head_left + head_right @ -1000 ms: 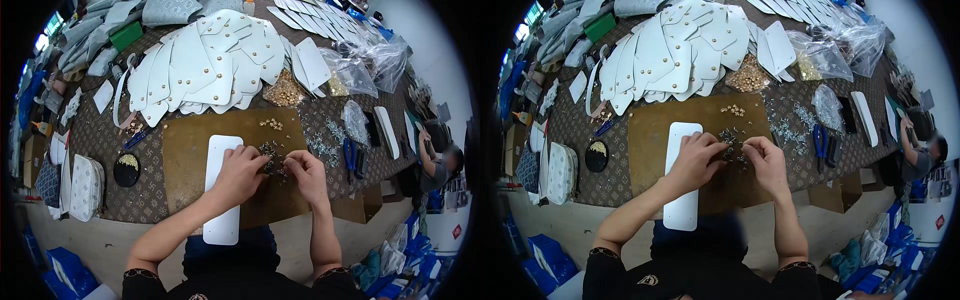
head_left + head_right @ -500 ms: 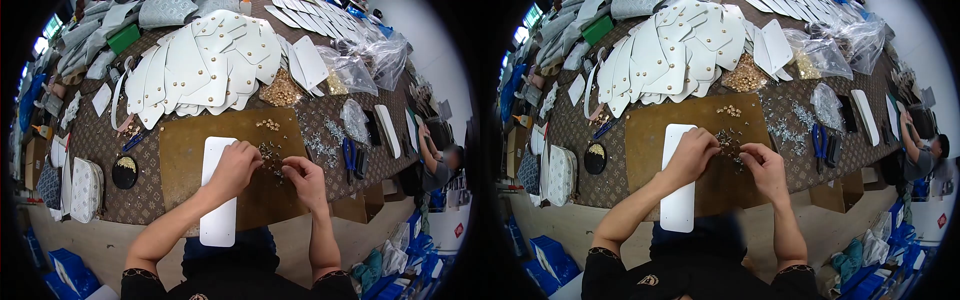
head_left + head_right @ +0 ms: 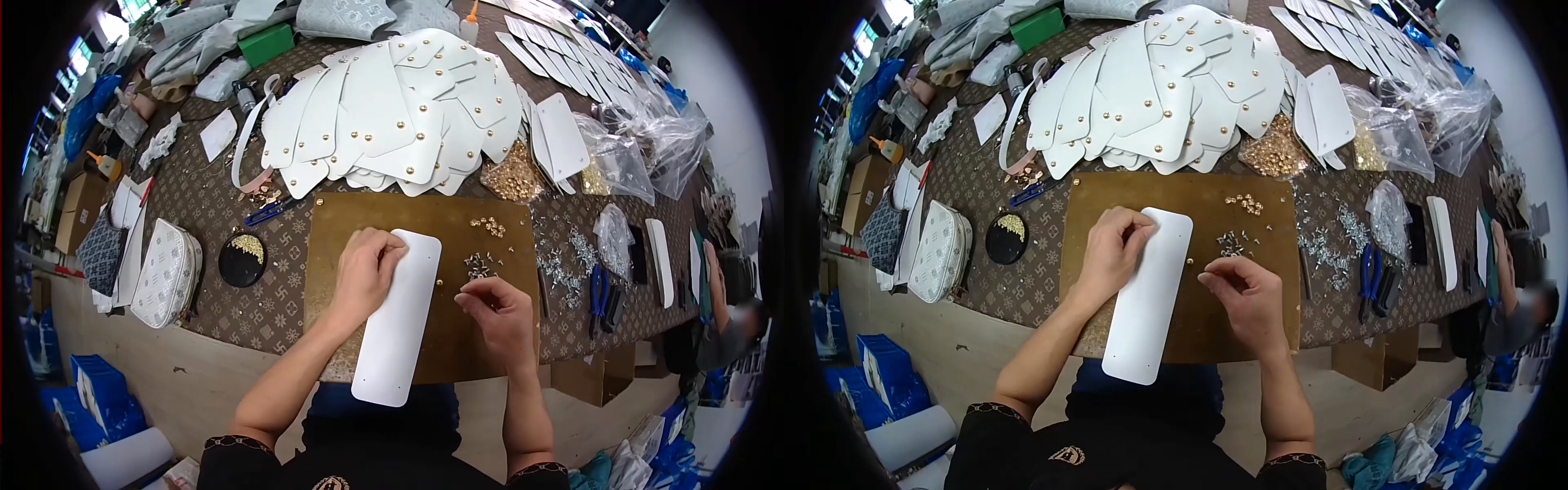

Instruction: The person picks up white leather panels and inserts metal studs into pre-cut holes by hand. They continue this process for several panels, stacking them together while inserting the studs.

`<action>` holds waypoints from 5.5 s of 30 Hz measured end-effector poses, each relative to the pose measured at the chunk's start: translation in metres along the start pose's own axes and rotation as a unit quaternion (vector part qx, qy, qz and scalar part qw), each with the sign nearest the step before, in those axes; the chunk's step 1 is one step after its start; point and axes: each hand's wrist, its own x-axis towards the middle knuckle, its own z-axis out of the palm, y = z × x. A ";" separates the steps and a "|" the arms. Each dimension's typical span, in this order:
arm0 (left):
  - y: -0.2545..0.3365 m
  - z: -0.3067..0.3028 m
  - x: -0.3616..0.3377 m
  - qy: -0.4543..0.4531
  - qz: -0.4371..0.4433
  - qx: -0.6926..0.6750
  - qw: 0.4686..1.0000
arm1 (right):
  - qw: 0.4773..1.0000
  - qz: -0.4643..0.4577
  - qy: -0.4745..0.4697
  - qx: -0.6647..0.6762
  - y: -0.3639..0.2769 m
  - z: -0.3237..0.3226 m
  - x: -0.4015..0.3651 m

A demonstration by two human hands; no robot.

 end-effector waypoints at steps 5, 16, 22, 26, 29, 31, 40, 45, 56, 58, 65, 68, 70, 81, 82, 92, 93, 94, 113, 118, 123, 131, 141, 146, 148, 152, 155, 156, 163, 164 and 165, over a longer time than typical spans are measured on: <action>-0.014 0.015 0.016 0.007 0.134 0.053 0.990 | 1.000 -0.016 -0.012 -0.015 -0.001 0.012 0.007; -0.002 0.019 0.007 0.005 0.097 -0.055 0.994 | 0.998 0.011 0.016 0.056 0.007 0.020 0.011; 0.019 0.011 -0.004 0.074 0.139 -0.122 0.980 | 0.995 -0.096 -0.003 0.038 0.009 0.035 0.020; 0.022 0.012 -0.006 0.101 0.150 -0.137 0.974 | 0.997 -0.065 0.006 0.043 0.006 0.037 0.021; 0.022 0.012 -0.008 0.107 0.163 -0.143 0.970 | 0.998 -0.051 0.003 0.042 0.009 0.036 0.021; 0.022 0.011 -0.009 0.108 0.170 -0.141 0.969 | 0.998 -0.049 -0.005 0.040 0.011 0.035 0.018; 0.023 0.005 -0.011 0.115 0.199 -0.170 0.958 | 0.995 0.024 -0.024 0.097 -0.008 0.040 0.018; 0.017 -0.001 -0.034 0.122 0.044 -0.373 0.919 | 0.994 -0.002 -0.001 0.112 -0.007 0.038 0.016; 0.012 -0.006 -0.047 0.050 -0.021 -0.378 0.924 | 0.995 -0.066 -0.008 0.077 -0.013 0.039 0.007; 0.013 -0.008 -0.047 0.038 -0.028 -0.360 0.932 | 0.994 -0.075 -0.010 0.075 -0.012 0.038 0.006; 0.012 -0.009 -0.051 0.024 -0.086 -0.416 0.905 | 0.992 -0.112 -0.019 0.049 -0.007 0.037 0.005; 0.006 -0.007 -0.054 0.024 -0.098 -0.441 0.892 | 0.992 -0.122 -0.020 0.041 -0.006 0.039 0.004; 0.006 -0.007 -0.054 0.025 -0.107 -0.453 0.885 | 0.991 -0.123 -0.020 0.039 -0.007 0.039 0.004; 0.006 -0.010 -0.061 0.054 -0.046 -0.467 0.882 | 0.986 -0.164 -0.025 0.034 -0.013 0.039 0.000; 0.007 -0.010 -0.060 0.054 -0.046 -0.466 0.882 | 0.986 -0.164 -0.024 0.034 -0.013 0.039 0.000; 0.007 -0.010 -0.061 0.075 -0.030 -0.447 0.891 | 0.987 -0.159 -0.029 0.026 -0.014 0.040 -0.001; 0.007 -0.009 -0.061 0.086 -0.049 -0.447 0.889 | 0.988 -0.148 -0.030 0.031 -0.015 0.040 -0.001; 0.008 -0.009 -0.061 0.085 -0.049 -0.447 0.889 | 0.988 -0.148 -0.029 0.032 -0.015 0.041 -0.001; 0.023 -0.023 -0.049 0.013 -0.121 -0.501 0.857 | 0.995 -0.089 -0.030 0.043 -0.015 0.045 -0.004; 0.018 -0.030 -0.048 -0.094 -0.157 -0.465 0.866 | 0.997 -0.065 -0.015 0.032 -0.006 0.039 -0.006; 0.023 -0.015 -0.056 -0.078 -0.164 -0.476 0.860 | 0.992 -0.093 0.012 0.081 0.010 0.035 0.004; 0.017 -0.001 -0.069 -0.052 -0.214 -0.404 0.888 | 0.995 0.020 0.015 0.101 -0.008 0.037 -0.006; 0.022 -0.030 -0.056 0.097 -0.338 -0.613 0.707 | 0.966 -0.063 0.142 -0.207 0.000 -0.056 -0.002; 0.021 -0.025 -0.071 0.010 -0.329 -0.668 0.668 | 0.945 -0.084 0.070 -0.309 0.009 -0.058 -0.013; 0.021 -0.026 -0.068 0.018 -0.320 -0.662 0.677 | 0.935 -0.104 0.060 -0.335 0.009 -0.057 -0.015; 0.013 -0.027 -0.062 0.032 -0.289 -0.608 0.739 | 0.895 -0.180 0.060 -0.404 0.013 -0.050 -0.016; 0.009 -0.020 -0.066 0.050 -0.301 -0.553 0.775 | 0.896 -0.145 0.075 -0.413 0.012 -0.042 -0.019; 0.010 -0.018 -0.067 0.056 -0.301 -0.552 0.776 | 0.897 -0.148 0.070 -0.411 0.012 -0.040 -0.019; 0.014 -0.007 -0.067 0.060 -0.246 -0.531 0.809 | 0.937 -0.120 0.083 -0.316 0.003 -0.042 -0.013; 0.014 -0.006 -0.066 0.062 -0.236 -0.522 0.817 | 0.950 -0.105 0.090 -0.280 -0.001 -0.042 -0.014; 0.015 -0.005 -0.066 0.063 -0.226 -0.514 0.825 | 0.950 -0.105 0.087 -0.281 -0.004 -0.041 -0.013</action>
